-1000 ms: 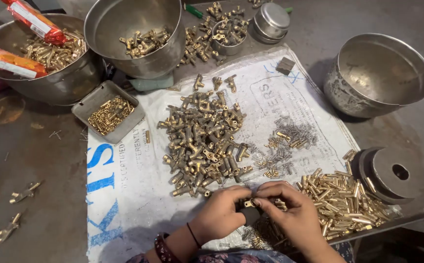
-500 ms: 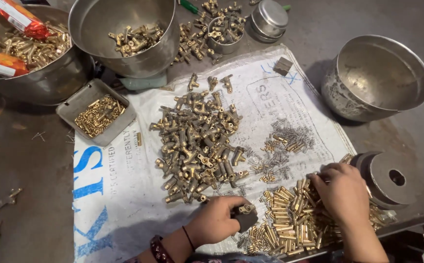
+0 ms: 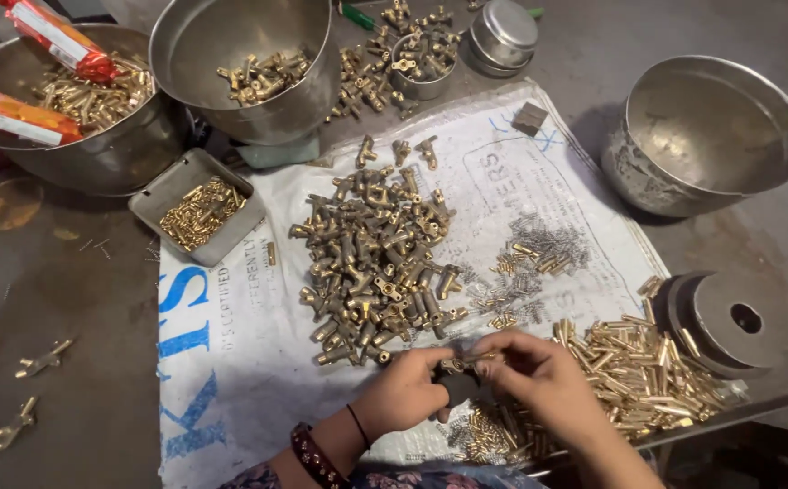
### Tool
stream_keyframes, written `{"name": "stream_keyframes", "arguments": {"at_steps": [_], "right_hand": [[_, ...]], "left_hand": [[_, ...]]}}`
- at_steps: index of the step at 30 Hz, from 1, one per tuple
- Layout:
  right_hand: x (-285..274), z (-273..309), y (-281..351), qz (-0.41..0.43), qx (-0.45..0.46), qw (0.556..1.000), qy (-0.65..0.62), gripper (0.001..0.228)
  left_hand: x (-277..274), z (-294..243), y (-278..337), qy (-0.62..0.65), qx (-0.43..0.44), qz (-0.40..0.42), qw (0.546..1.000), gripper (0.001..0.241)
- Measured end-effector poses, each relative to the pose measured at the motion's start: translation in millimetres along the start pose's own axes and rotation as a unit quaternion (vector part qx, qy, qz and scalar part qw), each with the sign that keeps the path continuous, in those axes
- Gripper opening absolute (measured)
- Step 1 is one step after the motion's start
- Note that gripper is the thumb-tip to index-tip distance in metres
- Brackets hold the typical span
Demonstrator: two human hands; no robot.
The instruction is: Assembling small brass fittings by inserting and joining metal components by hand.
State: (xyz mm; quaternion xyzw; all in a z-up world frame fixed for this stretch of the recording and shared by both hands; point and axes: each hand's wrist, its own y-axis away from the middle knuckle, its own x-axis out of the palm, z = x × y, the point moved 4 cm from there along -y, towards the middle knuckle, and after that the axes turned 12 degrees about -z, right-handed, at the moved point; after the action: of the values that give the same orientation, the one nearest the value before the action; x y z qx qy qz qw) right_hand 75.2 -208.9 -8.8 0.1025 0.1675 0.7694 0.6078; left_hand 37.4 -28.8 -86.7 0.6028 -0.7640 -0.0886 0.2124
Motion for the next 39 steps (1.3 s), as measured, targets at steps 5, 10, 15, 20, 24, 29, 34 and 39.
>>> {"name": "stream_keyframes", "arguments": {"at_steps": [5,10,15,20,24,29,34,39], "right_hand": [[0.9,-17.1,-7.5,-0.016,0.064,0.998,-0.018,0.025],[-0.9,-18.9,-15.3,-0.048,0.081,0.995,-0.016,0.023],[0.9,-10.1,-12.6,0.011,0.047,0.998,0.043,0.021],[3.9,-2.6,-6.6,0.019,0.013,0.999,0.033,0.021],[-3.4,0.6,-2.7,0.025,0.007,0.999,-0.031,0.02],[-20.9,2.8,2.5,0.005,0.022,0.997,-0.08,0.019],[-34.3,-3.4,5.2,-0.026,0.04,0.992,-0.116,0.019],[-32.8,19.0,9.7,0.014,-0.113,0.993,0.039,0.019]], "left_hand": [[-2.1,2.3,4.1,0.017,0.019,0.015,1.0,0.049],[-2.5,-1.3,5.0,-0.032,0.028,-0.017,0.999,0.044],[-3.6,-3.6,6.2,-0.067,0.02,-0.008,0.998,0.05],[-4.3,10.7,-1.7,-0.049,0.048,0.005,0.998,0.045],[10.1,-7.5,-3.5,0.035,0.038,0.051,0.997,0.037],[22.9,-21.8,-13.3,-0.073,0.027,0.048,0.996,0.041],[28.3,-10.8,-28.1,-0.119,0.019,0.068,0.99,0.051],[34.4,4.0,-35.1,0.014,0.006,0.107,0.994,0.032]]}}
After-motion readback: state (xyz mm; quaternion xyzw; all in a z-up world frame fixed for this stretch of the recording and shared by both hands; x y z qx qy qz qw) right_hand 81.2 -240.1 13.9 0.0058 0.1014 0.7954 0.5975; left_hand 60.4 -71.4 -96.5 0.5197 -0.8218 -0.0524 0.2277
